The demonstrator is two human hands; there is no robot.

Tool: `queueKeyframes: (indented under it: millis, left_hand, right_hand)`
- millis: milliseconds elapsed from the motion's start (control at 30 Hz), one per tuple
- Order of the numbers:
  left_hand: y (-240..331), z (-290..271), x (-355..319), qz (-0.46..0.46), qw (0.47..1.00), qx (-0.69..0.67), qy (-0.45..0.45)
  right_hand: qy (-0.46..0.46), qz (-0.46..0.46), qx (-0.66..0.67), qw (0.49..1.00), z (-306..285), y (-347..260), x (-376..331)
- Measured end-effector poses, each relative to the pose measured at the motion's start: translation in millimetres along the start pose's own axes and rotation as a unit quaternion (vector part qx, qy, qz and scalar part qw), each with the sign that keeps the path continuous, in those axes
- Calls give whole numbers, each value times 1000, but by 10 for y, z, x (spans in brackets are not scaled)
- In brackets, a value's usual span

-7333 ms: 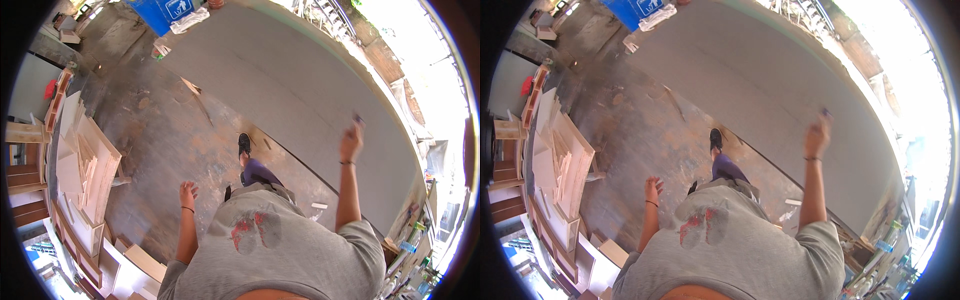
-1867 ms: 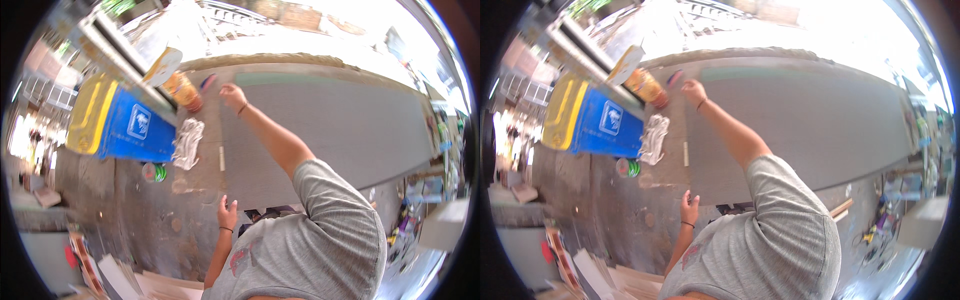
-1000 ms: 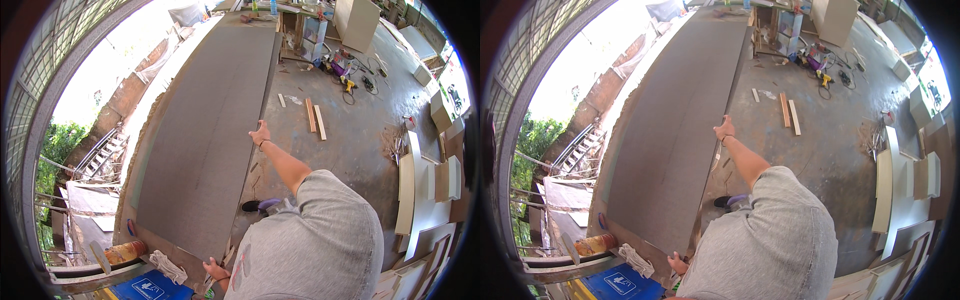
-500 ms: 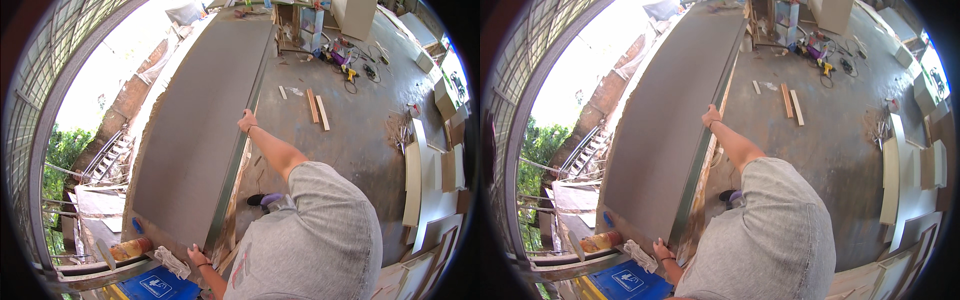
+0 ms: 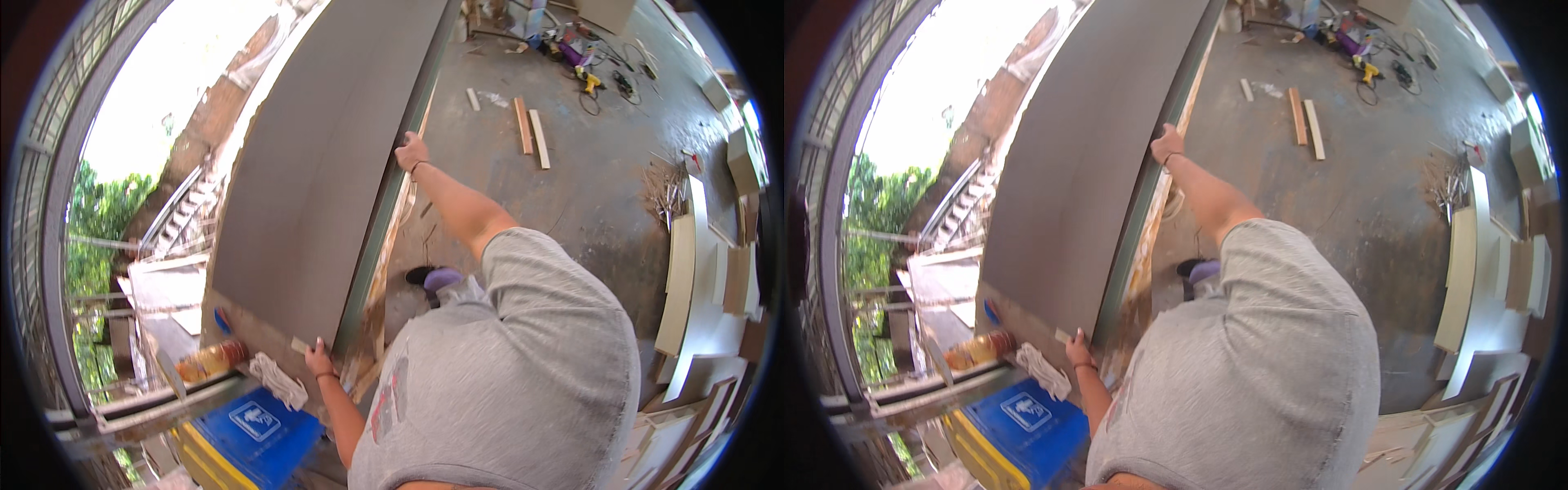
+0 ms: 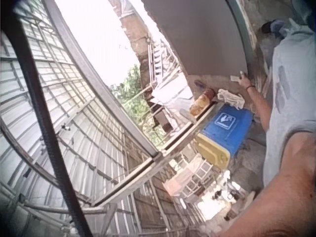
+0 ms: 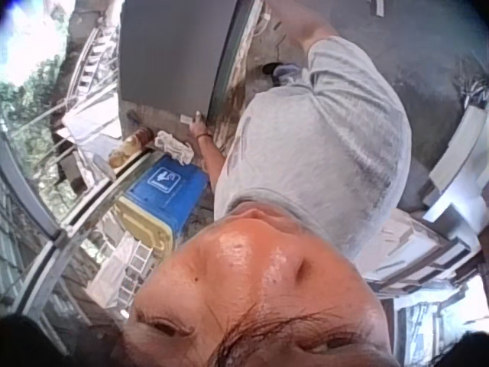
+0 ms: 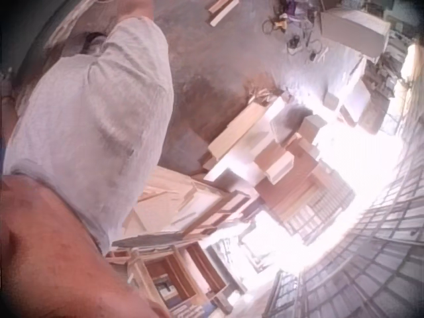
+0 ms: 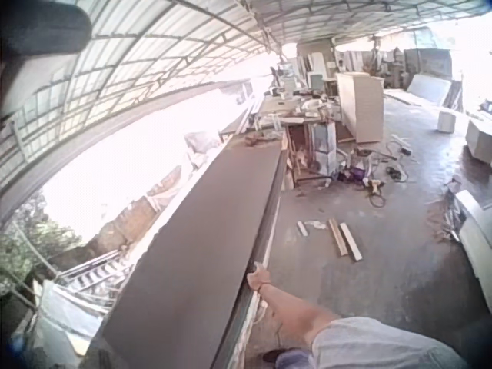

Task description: The person wipes a large white wood panel with a cloth, flips it over to its grey side, sands the surface with a sanding block, and then applies a liquid adhesive from a bottle using a spreader.

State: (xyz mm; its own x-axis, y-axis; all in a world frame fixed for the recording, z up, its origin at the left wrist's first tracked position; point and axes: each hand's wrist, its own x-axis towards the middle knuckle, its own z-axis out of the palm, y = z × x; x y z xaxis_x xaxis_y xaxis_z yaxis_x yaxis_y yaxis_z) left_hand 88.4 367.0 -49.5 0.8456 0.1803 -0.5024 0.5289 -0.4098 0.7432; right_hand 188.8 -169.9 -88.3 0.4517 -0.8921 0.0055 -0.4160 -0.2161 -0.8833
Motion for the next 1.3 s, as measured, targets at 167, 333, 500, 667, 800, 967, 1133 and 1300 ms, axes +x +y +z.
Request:
queueKeyframes:
  millis: [167,333,500,667,800,967,1133,1300]
  left_hand:
    - [-406,11,-214,117,988,-23,96]
    - [-383,268,-500,167,974,-33,148]
    - [-331,256,-695,156,973,43,166]
    - [-419,258,-680,104,983,-33,148]
    - [-489,272,-569,75,984,-43,157]
    - [-363,268,-622,108,983,38,146]
    - [-558,239,-523,103,984,2,148]
    - [-506,261,-487,101,986,10,132]
  right_hand:
    - [-177,18,58,982,-115,129,-197]
    - [-221,111,156,956,-423,49,-194]
    - [-228,108,116,961,-395,-23,-204]
    - [-196,-14,-33,980,-303,12,-149]
    - [-182,-29,-67,981,-198,136,-25]
    - [-166,-53,-75,982,-134,249,86]
    - [-166,-67,-67,982,-79,271,89]
    - [-166,-85,-80,979,-108,281,140]
